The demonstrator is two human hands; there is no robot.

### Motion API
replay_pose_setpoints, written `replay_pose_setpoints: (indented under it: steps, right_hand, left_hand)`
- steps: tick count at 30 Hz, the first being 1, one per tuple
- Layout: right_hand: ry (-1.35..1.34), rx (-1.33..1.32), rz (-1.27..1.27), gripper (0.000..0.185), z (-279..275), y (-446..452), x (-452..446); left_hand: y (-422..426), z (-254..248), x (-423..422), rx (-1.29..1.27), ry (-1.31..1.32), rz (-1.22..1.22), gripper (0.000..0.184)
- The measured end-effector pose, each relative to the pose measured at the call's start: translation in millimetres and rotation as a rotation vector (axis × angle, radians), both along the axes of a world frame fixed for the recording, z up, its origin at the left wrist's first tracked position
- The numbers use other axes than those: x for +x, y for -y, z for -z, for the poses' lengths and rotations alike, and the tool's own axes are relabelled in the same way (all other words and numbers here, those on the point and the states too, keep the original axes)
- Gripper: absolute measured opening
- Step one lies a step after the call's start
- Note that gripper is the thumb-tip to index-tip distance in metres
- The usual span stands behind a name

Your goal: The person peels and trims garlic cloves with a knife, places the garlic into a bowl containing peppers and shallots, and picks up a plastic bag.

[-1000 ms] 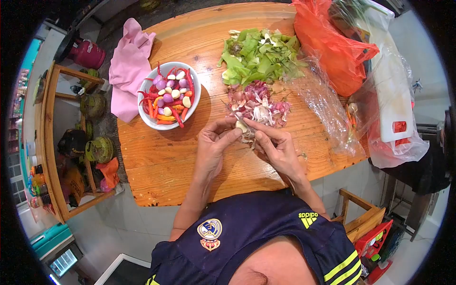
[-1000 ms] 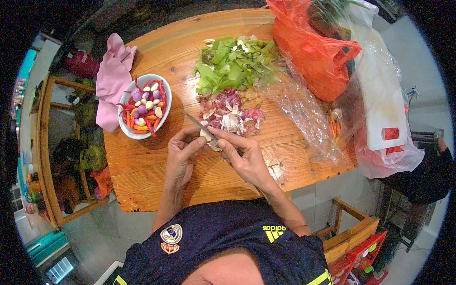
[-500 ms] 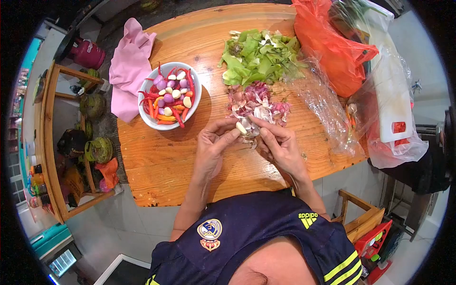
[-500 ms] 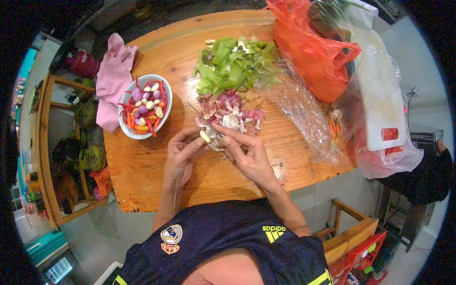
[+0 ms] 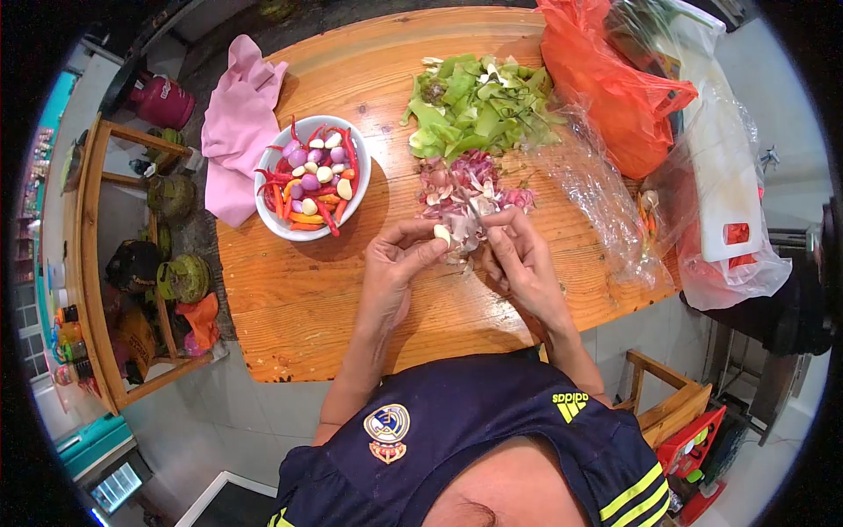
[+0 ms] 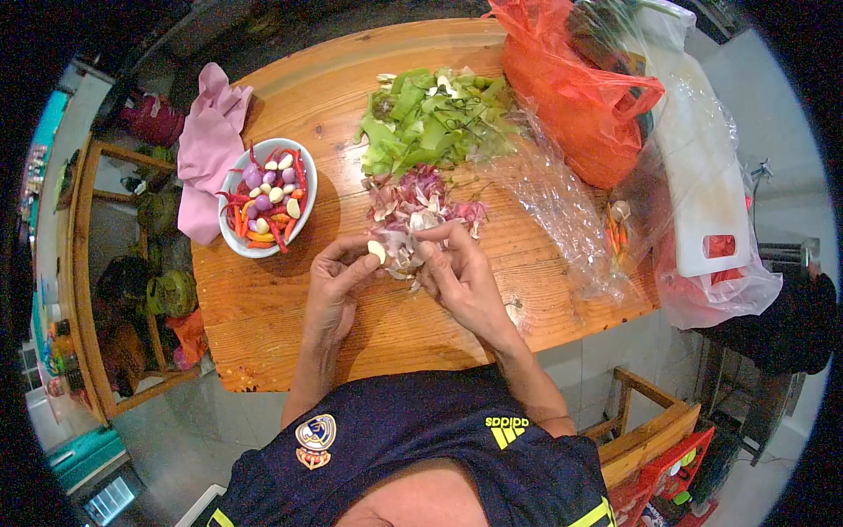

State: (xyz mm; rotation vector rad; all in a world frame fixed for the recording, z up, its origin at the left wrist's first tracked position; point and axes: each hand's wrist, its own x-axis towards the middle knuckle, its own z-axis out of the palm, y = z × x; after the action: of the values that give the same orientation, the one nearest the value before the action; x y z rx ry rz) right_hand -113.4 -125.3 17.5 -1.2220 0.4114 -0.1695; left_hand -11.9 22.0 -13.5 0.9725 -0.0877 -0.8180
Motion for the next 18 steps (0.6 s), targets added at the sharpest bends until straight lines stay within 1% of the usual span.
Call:
replay_pose_setpoints:
  steps: [1,4,6,8,10,13,18]
  right_hand:
    - [-0.011,-0.012,0.025,0.041,0.8,-0.2,0.2]
    - [0.025,0.049,-0.043,0.050,-6.7,-0.1,-0.1]
    - [0.049,0.021,-0.149,0.049,-10.2,-0.9,-1.8]
    - [0.050,0.001,-0.224,0.048,-12.9,-2.3,-1.8]
    - [0.026,-0.007,-0.268,0.046,-14.5,-4.3,-0.2]
    - [0.044,-0.071,-0.250,0.041,-2.2,-3.6,-0.9]
    - [0.052,-0.003,-0.212,0.036,3.4,-2.2,-1.9]
  left_hand:
    - [1.1,-0.6,-0.4,0.000,0.006,-0.012,0.028]
    - [1.3,-3.7,-0.9,0.016,0.000,-0.039,0.026]
    - [1.7,-4.0,-1.5,0.009,0.005,-0.030,0.024]
    - [1.4,-3.4,-1.5,-0.022,0.029,-0.011,0.022]
    - [2.7,-6.6,-2.0,-0.002,0.025,0.000,0.022]
    - [0.6,-3.1,-2.4,0.019,0.031,0.001,0.023]
    - [0.6,-3.1,-3.2,0.024,0.045,0.009,0.023]
